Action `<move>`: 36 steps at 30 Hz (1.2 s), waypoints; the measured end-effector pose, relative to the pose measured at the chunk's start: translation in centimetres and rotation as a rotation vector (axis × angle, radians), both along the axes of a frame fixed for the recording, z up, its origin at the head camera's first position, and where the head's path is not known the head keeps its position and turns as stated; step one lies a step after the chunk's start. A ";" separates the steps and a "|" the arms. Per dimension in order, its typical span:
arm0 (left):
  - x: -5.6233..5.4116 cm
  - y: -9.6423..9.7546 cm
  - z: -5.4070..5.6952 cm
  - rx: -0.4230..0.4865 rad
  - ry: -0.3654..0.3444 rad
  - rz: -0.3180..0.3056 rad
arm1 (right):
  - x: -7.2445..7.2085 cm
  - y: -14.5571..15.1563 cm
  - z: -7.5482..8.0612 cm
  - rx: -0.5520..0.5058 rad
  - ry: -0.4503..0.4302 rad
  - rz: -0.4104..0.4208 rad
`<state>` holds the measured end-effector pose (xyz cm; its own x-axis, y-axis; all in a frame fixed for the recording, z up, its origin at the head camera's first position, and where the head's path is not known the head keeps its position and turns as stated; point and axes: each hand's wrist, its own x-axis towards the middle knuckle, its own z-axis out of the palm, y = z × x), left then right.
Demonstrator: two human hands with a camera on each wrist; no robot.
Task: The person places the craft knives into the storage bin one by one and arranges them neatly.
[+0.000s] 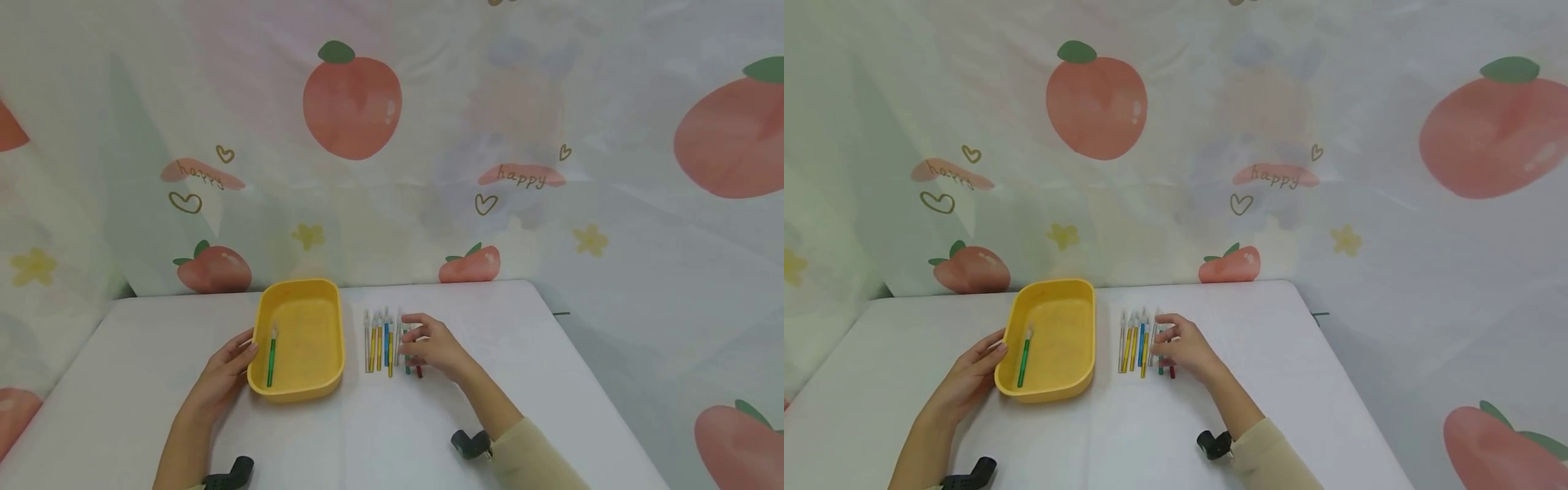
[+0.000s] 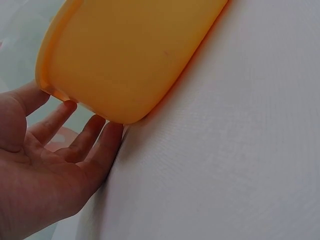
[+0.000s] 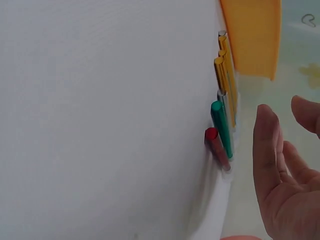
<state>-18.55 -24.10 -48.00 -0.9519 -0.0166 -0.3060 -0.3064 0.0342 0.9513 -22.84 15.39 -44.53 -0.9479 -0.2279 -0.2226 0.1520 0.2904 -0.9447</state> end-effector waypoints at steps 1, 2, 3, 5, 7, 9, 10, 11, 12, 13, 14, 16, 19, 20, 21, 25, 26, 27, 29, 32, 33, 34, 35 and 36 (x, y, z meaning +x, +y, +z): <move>0.0 0.0 0.0 0.002 -0.003 0.003 | 0.0 0.2 -0.1 0.007 0.001 -0.008; 0.0 0.0 0.0 0.003 -0.003 0.003 | 0.0 0.4 -0.2 0.018 0.002 -0.015; 0.0 0.0 0.0 0.005 -0.002 0.003 | 0.0 0.6 -0.2 0.034 0.007 -0.020; 0.1 0.1 0.0 0.005 0.002 0.000 | 0.0 0.9 -0.4 0.056 0.013 -0.028; 0.1 0.1 0.0 0.005 0.006 -0.002 | 0.0 1.2 -0.6 0.075 0.023 -0.035; 0.2 0.1 0.0 0.001 0.006 -0.001 | -0.1 1.5 -0.8 0.090 0.030 -0.042; 0.2 0.1 0.0 0.000 0.007 0.000 | -0.1 1.6 -1.0 0.090 0.029 -0.047; 0.2 0.1 -0.1 0.001 0.007 0.002 | -0.2 1.7 -1.1 0.095 0.028 -0.053; 0.2 0.1 -0.1 0.000 0.007 0.003 | -0.2 1.7 -1.2 0.101 0.029 -0.054; 0.2 0.1 -0.1 0.001 0.007 0.005 | -0.2 1.8 -1.3 0.110 0.029 -0.056; 0.2 0.1 -0.1 0.002 0.006 0.006 | -0.2 1.8 -1.4 0.120 0.027 -0.060; 0.2 0.1 -0.1 0.007 0.008 0.007 | -0.3 1.9 -1.6 0.142 0.022 -0.069; 0.2 0.1 -0.1 0.008 0.009 0.005 | -0.3 1.9 -1.8 0.176 0.016 -0.084; 0.2 0.1 -0.1 0.007 0.010 0.004 | -0.4 1.9 -1.9 0.182 0.011 -0.088; 0.2 0.1 -0.1 0.006 0.010 0.003 | -0.4 1.9 -1.9 0.189 0.010 -0.088; 0.2 0.1 0.0 0.005 0.011 0.004 | -0.7 1.8 -1.9 0.218 -0.003 -0.086; 0.2 0.0 0.0 0.007 0.010 0.004 | -0.8 1.7 -1.9 0.231 -0.007 -0.084; 0.3 0.0 0.0 0.010 0.009 0.005 | -0.9 1.7 -1.9 0.246 -0.010 -0.082; 0.3 -0.1 0.0 0.012 0.009 0.004 | -1.1 1.5 -1.9 0.280 -0.017 -0.079; 0.3 -0.1 0.0 0.014 0.011 0.002 | -1.5 1.4 -2.0 0.330 -0.019 -0.074; 0.3 -0.1 0.0 0.013 0.012 0.001 | -1.5 1.3 -2.0 0.347 -0.018 -0.071; 0.3 -0.1 0.0 0.011 0.014 0.000 | -1.6 1.3 -1.9 0.360 -0.016 -0.067; 0.3 -0.1 0.0 0.012 0.015 0.000 | -1.7 1.2 -1.9 0.372 -0.016 -0.063; 0.3 -0.1 0.0 0.013 0.018 0.000 | -1.7 1.1 -1.9 0.384 -0.016 -0.058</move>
